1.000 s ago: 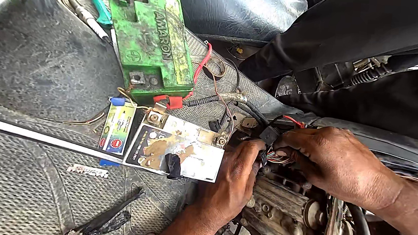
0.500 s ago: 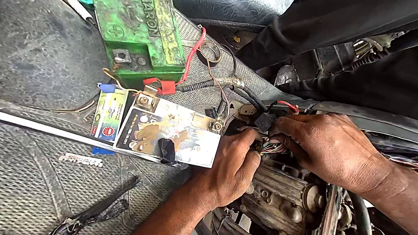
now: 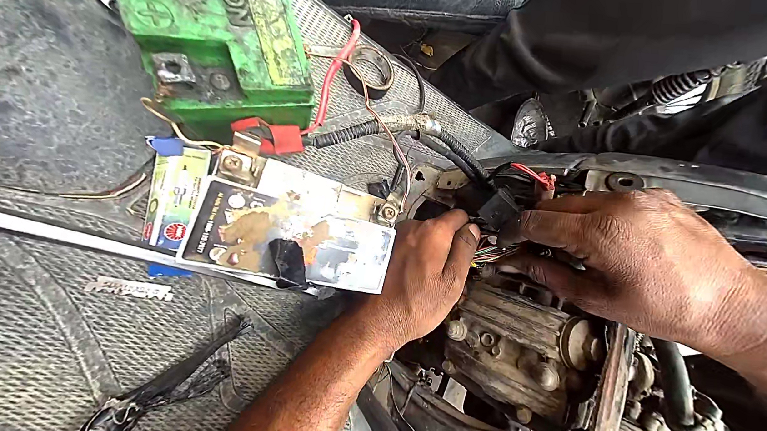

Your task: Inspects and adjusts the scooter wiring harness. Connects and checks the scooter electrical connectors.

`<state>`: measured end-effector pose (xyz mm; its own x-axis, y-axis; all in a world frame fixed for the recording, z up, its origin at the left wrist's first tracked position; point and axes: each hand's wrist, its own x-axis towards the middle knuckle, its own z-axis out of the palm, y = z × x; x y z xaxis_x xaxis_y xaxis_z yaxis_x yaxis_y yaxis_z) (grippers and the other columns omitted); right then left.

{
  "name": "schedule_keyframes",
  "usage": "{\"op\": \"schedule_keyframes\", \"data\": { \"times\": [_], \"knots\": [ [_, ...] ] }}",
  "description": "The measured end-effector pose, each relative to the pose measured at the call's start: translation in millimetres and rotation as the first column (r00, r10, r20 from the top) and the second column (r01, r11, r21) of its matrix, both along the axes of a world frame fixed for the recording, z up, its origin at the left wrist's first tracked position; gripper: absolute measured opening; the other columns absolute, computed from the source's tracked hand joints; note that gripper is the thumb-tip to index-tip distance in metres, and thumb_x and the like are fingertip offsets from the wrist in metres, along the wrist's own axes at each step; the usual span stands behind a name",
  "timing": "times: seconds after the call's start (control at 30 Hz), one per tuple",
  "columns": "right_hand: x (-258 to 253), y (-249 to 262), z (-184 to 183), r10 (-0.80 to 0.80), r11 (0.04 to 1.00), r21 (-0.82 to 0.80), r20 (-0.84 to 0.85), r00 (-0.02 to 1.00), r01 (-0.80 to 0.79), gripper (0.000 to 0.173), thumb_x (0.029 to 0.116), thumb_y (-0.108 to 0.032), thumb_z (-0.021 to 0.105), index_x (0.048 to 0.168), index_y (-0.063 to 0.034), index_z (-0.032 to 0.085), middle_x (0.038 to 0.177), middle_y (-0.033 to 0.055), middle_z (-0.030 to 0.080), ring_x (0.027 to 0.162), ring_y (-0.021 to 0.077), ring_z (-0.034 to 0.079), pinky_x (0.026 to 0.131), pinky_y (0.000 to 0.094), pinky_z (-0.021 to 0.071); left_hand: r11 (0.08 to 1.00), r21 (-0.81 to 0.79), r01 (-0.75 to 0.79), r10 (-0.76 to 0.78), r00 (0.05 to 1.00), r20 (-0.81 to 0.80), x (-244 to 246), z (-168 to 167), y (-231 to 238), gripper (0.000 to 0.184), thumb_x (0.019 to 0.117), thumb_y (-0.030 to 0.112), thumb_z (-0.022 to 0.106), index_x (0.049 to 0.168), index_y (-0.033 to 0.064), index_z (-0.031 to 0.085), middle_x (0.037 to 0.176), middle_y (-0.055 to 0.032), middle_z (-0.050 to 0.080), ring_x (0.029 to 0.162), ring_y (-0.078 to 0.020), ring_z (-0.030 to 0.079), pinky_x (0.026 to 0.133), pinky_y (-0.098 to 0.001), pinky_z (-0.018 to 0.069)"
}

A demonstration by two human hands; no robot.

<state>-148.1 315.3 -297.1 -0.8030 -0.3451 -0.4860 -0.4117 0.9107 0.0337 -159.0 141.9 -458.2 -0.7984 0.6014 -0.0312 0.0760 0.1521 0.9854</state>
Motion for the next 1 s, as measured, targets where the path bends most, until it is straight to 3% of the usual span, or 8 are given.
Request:
{"op": "schedule_keyframes", "data": {
  "times": [0.13,0.3,0.43,0.53,0.73,1.0],
  "knots": [
    [0,-4,-5,-0.023,1.0,-0.008,-0.049,0.999,0.023,0.021,0.0995,-0.041,0.056,0.098,-0.0313,0.074,0.078,-0.0122,0.065,0.066,0.0082,0.062,0.053,0.0371,0.0476,1.0,0.018,-0.005,0.005,1.0,0.021,0,0,0,0.034,0.1086,0.03,0.042,0.084,0.0183,0.062,0.06,0.0063,0.048,0.054,-0.0071,0.05,0.052,-0.0295,0.0393],
    [0,-15,-9,-0.022,0.991,0.127,-0.102,0.995,0.035,0.018,0.0986,-0.036,0.053,0.095,-0.0246,0.066,0.074,-0.0043,0.061,0.061,0.0193,0.062,0.047,0.0422,0.0421,0.992,0.125,-0.025,0.008,0.991,0.135,-1,-2,0,0.033,0.1086,0.027,0.045,0.083,0.0162,0.063,0.062,0.0048,0.052,0.057,-0.0072,0.054,0.053,-0.0289,0.0422],
    [-2,-17,-14,-0.039,0.983,0.176,-0.122,0.992,0.06,0.016,0.0978,-0.032,0.053,0.092,-0.0196,0.061,0.067,-0.0017,0.053,0.055,0.0212,0.057,0.044,0.0404,0.0369,0.995,0.102,-0.009,-0.003,0.994,0.111,0,0,-5,0.021,0.1008,0.03,0.051,0.088,0.0206,0.065,0.061,0.0087,0.052,0.053,-0.0047,0.051,0.049,-0.0278,0.0392],
    [-4,-16,-16,-0.036,0.986,0.16,-0.124,0.992,0.056,0.014,0.0961,-0.029,0.053,0.093,-0.0181,0.06,0.065,-0.0012,0.051,0.053,0.0215,0.055,0.044,0.0403,0.0355,0.993,0.117,0.012,-0.027,0.992,0.124,1,-1,-9,0.015,0.0968,0.029,0.058,0.102,0.0208,0.069,0.07,0.0099,0.062,0.061,-0.0026,0.057,0.052,-0.0273,0.0449],
    [-1,-15,-17,-0.054,0.987,0.136,-0.2,0.978,0.083,0.017,0.0987,-0.031,0.05,0.093,-0.0173,0.059,0.065,0.0002,0.051,0.055,0.0237,0.056,0.045,0.0423,0.0357,0.977,0.208,0.051,-0.089,0.98,0.176,3,-10,-11,0.032,0.0954,0.017,0.058,0.127,0.0192,0.065,0.098,0.0064,0.073,0.085,-0.0052,0.07,0.069,-0.0315,0.0605],
    [1,-13,-15,-0.038,0.993,0.1,-0.207,0.978,0.06,0.018,0.1,-0.03,0.05,0.094,-0.0169,0.06,0.066,0.0,0.052,0.055,0.0225,0.056,0.046,0.0418,0.0357,0.967,0.251,0.034,-0.086,0.976,0.198,2,-8,-9,0.032,0.0921,0.014,0.059,0.123,0.0176,0.066,0.095,0.006,0.074,0.083,-0.0058,0.071,0.067,-0.0309,0.0597]
  ]
}}
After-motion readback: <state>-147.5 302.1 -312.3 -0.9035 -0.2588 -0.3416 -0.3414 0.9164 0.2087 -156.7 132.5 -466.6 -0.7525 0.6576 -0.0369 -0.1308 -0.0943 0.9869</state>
